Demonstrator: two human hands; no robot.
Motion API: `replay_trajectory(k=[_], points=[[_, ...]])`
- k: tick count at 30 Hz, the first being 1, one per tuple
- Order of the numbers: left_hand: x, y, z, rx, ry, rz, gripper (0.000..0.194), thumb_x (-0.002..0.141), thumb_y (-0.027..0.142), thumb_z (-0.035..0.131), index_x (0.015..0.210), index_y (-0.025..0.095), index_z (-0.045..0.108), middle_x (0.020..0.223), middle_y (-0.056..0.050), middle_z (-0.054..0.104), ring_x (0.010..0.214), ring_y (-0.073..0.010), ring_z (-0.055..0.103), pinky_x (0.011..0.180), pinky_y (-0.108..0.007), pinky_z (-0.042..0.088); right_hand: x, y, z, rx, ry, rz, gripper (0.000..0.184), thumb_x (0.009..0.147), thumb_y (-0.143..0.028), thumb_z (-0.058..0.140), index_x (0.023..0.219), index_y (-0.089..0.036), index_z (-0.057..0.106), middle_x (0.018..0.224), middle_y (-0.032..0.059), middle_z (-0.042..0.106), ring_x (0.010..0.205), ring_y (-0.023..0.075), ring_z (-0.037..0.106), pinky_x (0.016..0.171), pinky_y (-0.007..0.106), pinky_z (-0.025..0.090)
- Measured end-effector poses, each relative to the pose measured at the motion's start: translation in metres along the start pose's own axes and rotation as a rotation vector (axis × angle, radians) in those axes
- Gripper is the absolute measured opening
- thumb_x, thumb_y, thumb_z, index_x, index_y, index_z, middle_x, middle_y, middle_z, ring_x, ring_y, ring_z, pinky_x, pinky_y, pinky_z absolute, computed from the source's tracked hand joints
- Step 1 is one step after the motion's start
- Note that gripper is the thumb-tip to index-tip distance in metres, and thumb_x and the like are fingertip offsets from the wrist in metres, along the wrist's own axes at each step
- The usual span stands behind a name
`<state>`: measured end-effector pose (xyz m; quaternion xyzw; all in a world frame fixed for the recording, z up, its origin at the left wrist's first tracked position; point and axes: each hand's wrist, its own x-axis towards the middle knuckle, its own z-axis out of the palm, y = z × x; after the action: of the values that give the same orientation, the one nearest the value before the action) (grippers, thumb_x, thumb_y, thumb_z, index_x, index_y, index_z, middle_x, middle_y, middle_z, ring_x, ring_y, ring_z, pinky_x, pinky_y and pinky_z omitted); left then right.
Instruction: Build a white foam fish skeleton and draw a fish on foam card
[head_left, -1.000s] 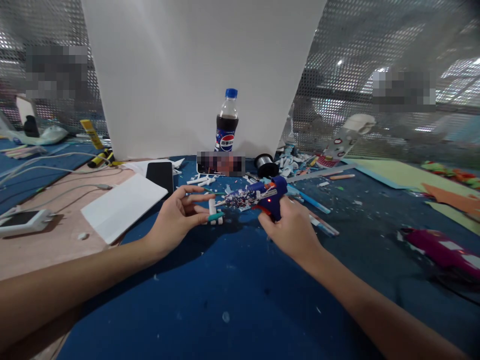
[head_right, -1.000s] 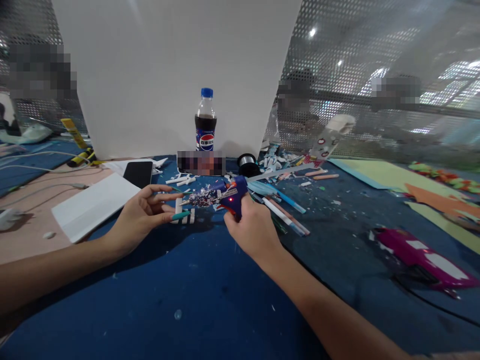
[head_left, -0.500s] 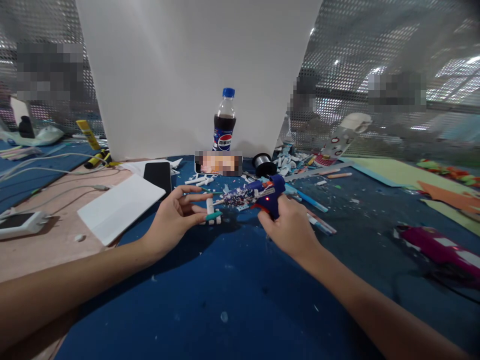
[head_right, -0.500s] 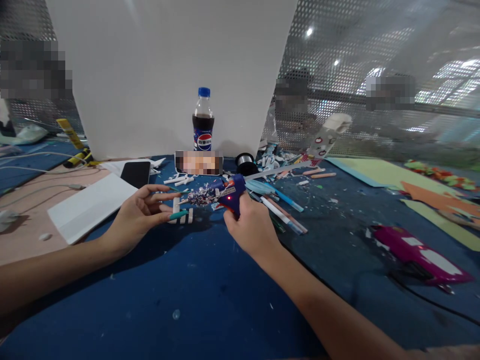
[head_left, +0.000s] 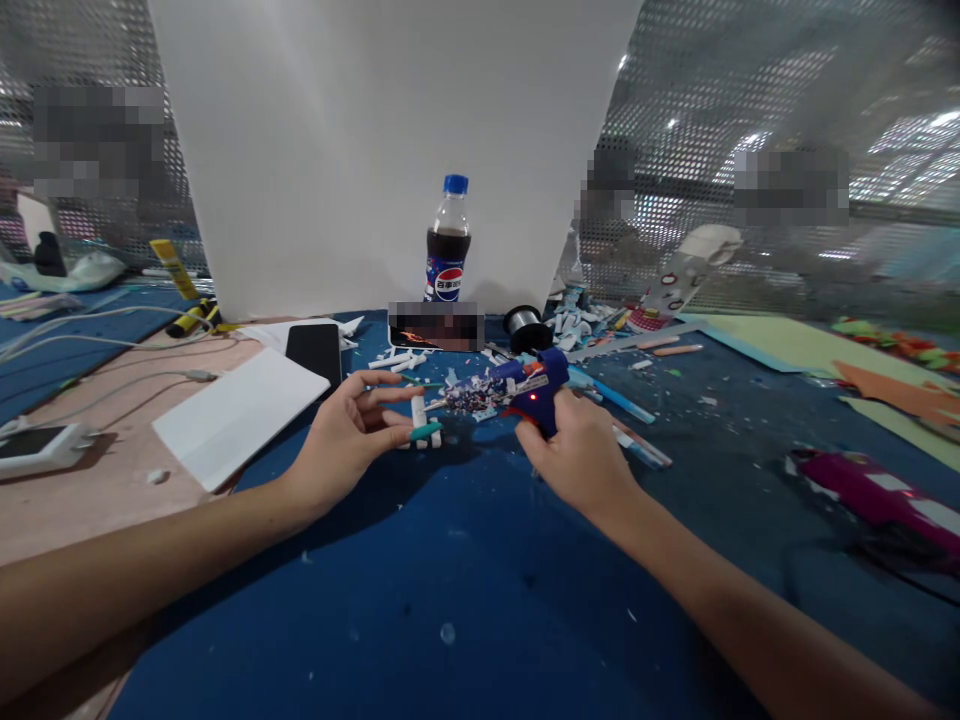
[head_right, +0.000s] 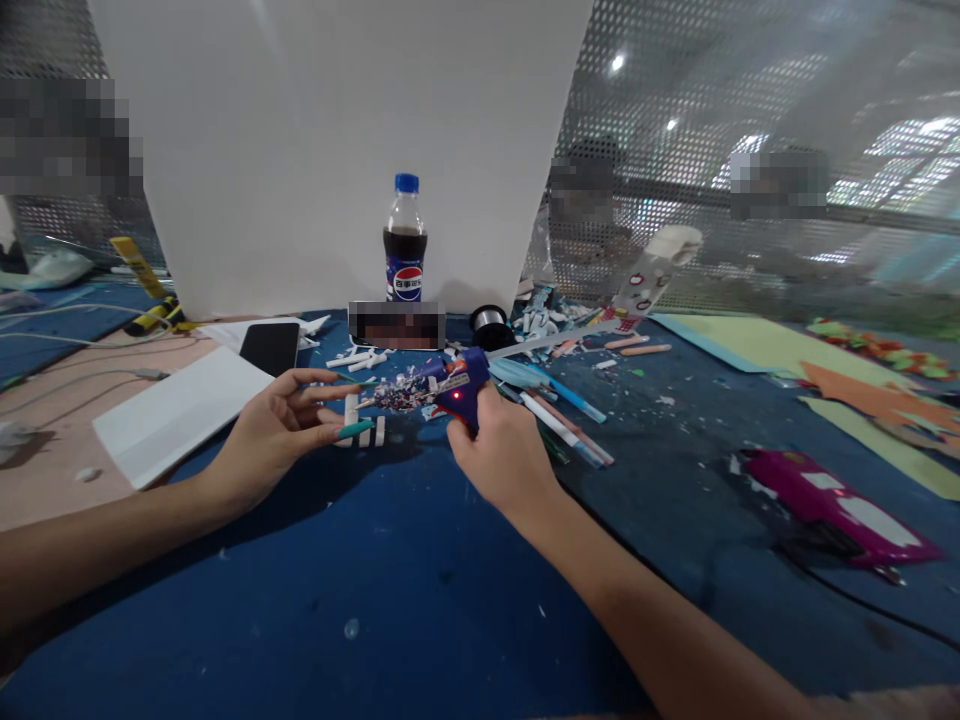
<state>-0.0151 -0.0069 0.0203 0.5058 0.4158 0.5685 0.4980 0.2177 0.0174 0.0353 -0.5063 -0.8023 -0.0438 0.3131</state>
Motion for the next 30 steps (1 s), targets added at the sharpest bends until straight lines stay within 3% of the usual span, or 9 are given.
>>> replay_trajectory(k=[8, 14, 17, 20, 24, 28, 30], points=[[0.000, -0.002, -0.001, 0.056, -0.005, 0.003, 0.044, 0.063, 0.014, 0.075, 0.099, 0.016, 0.050, 0.106, -0.008, 0.069, 0.058, -0.0069, 0.064, 0.063, -0.022, 0.056, -0.001, -0.001, -0.001, -0.091, 0.080, -0.096, 0.007, 0.074, -0.023, 0.044, 0.070, -0.017, 0.044, 0.046, -0.0041, 0.033, 0.037, 0.0096, 0.030, 0.039, 0.023, 0.020], [-0.001, -0.001, -0.001, 0.089, 0.038, 0.035, 0.040, 0.066, 0.018, 0.075, 0.099, 0.018, 0.051, 0.109, -0.008, 0.068, 0.060, -0.0075, 0.063, 0.063, -0.023, 0.057, -0.005, -0.008, -0.006, -0.309, 0.142, -0.127, 0.021, 0.079, -0.021, 0.043, 0.093, -0.011, 0.055, 0.057, 0.0054, 0.051, 0.047, 0.0156, 0.045, 0.043, 0.025, 0.027], [-0.001, -0.002, -0.002, 0.093, 0.061, 0.052, 0.041, 0.066, 0.020, 0.076, 0.100, 0.018, 0.052, 0.110, -0.008, 0.068, 0.063, -0.0086, 0.064, 0.064, -0.023, 0.057, -0.003, -0.005, -0.008, -0.379, 0.111, -0.058, 0.026, 0.083, -0.026, 0.045, 0.101, -0.011, 0.055, 0.067, 0.0100, 0.058, 0.055, 0.0191, 0.052, 0.045, 0.026, 0.031], [0.000, -0.003, -0.003, 0.104, 0.073, 0.045, 0.043, 0.066, 0.021, 0.076, 0.102, 0.018, 0.052, 0.112, -0.009, 0.067, 0.063, -0.0085, 0.064, 0.065, -0.023, 0.057, 0.005, 0.003, -0.011, -0.345, 0.071, 0.104, 0.033, 0.081, -0.034, 0.052, 0.102, -0.009, 0.053, 0.063, 0.0080, 0.057, 0.051, 0.0193, 0.051, 0.044, 0.026, 0.031], [0.000, -0.004, -0.005, 0.103, 0.060, 0.033, 0.044, 0.067, 0.021, 0.076, 0.104, 0.017, 0.052, 0.115, -0.010, 0.066, 0.065, -0.0089, 0.065, 0.064, -0.023, 0.057, 0.017, 0.020, -0.017, -0.266, 0.050, 0.357, 0.032, 0.076, -0.040, 0.057, 0.090, -0.011, 0.052, 0.058, 0.0052, 0.051, 0.044, 0.0158, 0.043, 0.041, 0.026, 0.029], [-0.001, -0.005, -0.005, 0.082, 0.044, 0.024, 0.045, 0.068, 0.022, 0.077, 0.106, 0.017, 0.051, 0.116, -0.009, 0.066, 0.068, -0.0089, 0.065, 0.065, -0.021, 0.057, 0.022, 0.049, -0.019, -0.240, -0.011, 0.488, 0.028, 0.077, -0.042, 0.054, 0.078, -0.015, 0.051, 0.049, 0.0021, 0.044, 0.039, 0.0154, 0.038, 0.041, 0.029, 0.027], [-0.001, -0.005, -0.005, 0.078, 0.039, 0.026, 0.045, 0.069, 0.022, 0.077, 0.105, 0.017, 0.051, 0.115, -0.009, 0.066, 0.068, -0.0086, 0.065, 0.064, -0.021, 0.056, 0.022, 0.069, -0.018, -0.214, -0.025, 0.476, 0.030, 0.081, -0.046, 0.050, 0.071, -0.018, 0.052, 0.046, 0.0026, 0.042, 0.040, 0.0170, 0.040, 0.044, 0.031, 0.029]])
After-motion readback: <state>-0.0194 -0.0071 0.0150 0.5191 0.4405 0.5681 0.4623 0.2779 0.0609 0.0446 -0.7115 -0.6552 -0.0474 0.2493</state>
